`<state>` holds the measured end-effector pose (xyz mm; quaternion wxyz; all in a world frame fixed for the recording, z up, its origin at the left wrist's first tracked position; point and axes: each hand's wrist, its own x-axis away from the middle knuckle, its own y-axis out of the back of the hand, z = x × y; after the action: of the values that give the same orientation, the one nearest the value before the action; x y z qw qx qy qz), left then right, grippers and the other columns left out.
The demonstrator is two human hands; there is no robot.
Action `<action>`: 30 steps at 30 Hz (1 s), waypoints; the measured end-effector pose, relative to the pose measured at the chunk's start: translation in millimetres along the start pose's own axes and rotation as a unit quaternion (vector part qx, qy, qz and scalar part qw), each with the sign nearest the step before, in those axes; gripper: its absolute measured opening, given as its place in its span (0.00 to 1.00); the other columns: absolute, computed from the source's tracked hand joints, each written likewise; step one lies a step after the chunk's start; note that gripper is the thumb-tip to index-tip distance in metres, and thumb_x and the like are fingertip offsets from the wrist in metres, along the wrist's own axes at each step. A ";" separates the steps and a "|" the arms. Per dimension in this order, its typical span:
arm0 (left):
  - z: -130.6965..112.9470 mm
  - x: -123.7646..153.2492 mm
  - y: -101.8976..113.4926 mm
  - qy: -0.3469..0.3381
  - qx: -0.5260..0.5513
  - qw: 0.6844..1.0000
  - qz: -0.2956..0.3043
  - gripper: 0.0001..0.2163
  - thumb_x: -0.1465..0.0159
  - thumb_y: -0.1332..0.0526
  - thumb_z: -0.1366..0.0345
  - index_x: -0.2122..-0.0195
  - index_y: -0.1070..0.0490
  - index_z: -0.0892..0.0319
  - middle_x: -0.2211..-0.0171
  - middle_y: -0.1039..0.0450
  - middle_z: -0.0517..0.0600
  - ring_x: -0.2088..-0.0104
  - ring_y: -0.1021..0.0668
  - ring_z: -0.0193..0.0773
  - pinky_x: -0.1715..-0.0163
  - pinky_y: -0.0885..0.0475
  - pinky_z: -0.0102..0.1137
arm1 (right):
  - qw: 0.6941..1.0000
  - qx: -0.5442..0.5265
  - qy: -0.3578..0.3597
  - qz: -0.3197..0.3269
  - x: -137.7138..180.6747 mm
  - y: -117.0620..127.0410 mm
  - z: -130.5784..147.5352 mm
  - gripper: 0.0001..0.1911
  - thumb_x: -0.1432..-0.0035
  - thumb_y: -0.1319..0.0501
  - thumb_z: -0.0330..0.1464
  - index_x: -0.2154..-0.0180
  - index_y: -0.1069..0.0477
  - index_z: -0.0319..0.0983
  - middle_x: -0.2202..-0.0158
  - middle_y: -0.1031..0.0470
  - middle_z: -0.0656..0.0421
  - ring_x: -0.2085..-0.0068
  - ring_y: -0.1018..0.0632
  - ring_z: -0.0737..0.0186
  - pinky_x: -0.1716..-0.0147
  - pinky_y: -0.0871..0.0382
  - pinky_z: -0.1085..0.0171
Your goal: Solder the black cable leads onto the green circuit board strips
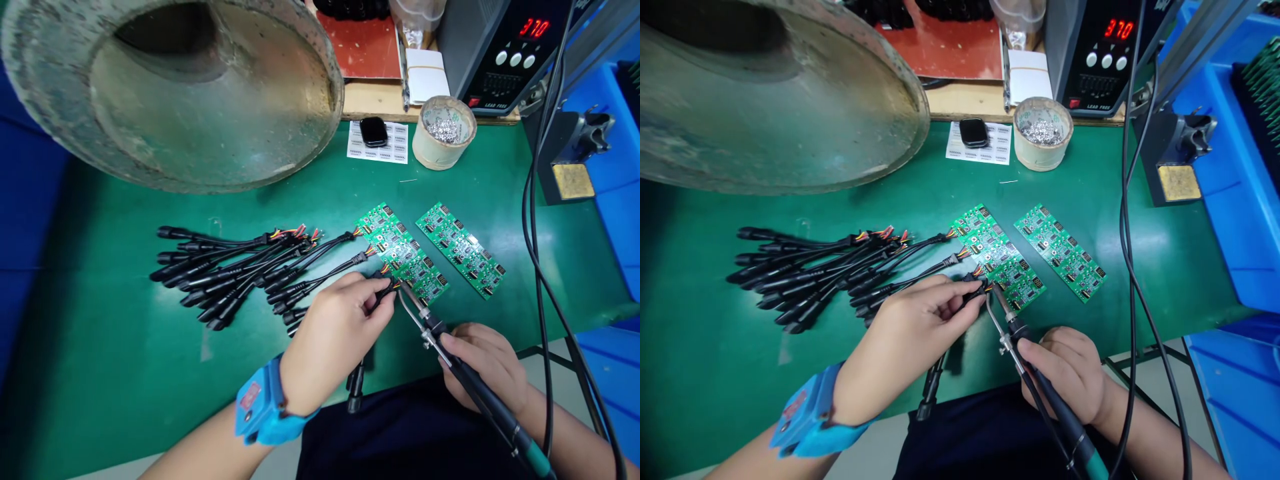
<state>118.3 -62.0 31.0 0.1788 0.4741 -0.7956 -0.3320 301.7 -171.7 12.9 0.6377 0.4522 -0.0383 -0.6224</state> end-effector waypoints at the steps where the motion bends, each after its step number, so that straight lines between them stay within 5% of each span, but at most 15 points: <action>1: 0.0 -0.3 -0.1 0.001 0.001 1.000 -0.001 0.08 0.41 0.40 0.68 0.65 0.23 0.62 0.80 0.35 0.44 0.81 0.31 0.28 0.80 0.34 0.25 | 1.000 0.002 -0.001 -0.002 -0.8 0.3 0.6 0.26 0.47 0.42 0.19 0.45 0.39 0.29 0.76 0.28 0.55 0.74 0.27 0.60 0.75 0.26 0.60; 10: -0.6 0.4 -3.0 -0.005 -0.016 1.000 -0.012 0.06 0.42 0.39 0.70 0.65 0.23 0.63 0.80 0.34 0.44 0.81 0.30 0.29 0.80 0.34 0.25 | 0.996 -0.001 -0.083 -0.043 -1.6 14.8 8.7 0.24 0.46 0.44 0.19 0.47 0.36 0.36 0.70 0.23 0.56 0.68 0.22 0.61 0.68 0.24 0.63; 18: 3.2 2.6 -5.6 -0.029 -0.070 0.997 -0.028 0.08 0.39 0.41 0.68 0.60 0.26 0.64 0.74 0.32 0.47 0.77 0.28 0.32 0.75 0.32 0.28 | 0.958 -0.071 -0.232 -0.155 -21.2 -12.0 7.1 0.16 0.43 0.40 0.22 0.53 0.30 0.41 0.64 0.23 0.56 0.63 0.20 0.61 0.66 0.23 0.64; 24: 10.7 -1.7 -1.5 -0.100 -0.155 0.982 -0.048 0.09 0.35 0.46 0.69 0.59 0.26 0.62 0.68 0.28 0.53 0.66 0.28 0.41 0.65 0.30 0.36 | 0.958 -0.078 -0.245 -0.130 -30.4 -21.3 -2.7 0.15 0.41 0.40 0.28 0.50 0.32 0.40 0.60 0.23 0.54 0.61 0.21 0.59 0.63 0.22 0.61; 30: 15.1 -12.7 7.9 -0.121 -0.129 0.984 0.004 0.07 0.36 0.45 0.71 0.61 0.27 0.60 0.66 0.27 0.52 0.65 0.28 0.41 0.63 0.30 0.36 | 0.959 -0.089 -0.226 -0.144 -27.5 -19.2 -1.2 0.16 0.41 0.41 0.26 0.50 0.32 0.40 0.62 0.23 0.55 0.61 0.21 0.60 0.63 0.23 0.62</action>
<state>110.4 -42.9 26.2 0.1427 0.4002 -0.7637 -0.4861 281.7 -144.8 14.4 0.5536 0.2419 -0.0610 -0.7945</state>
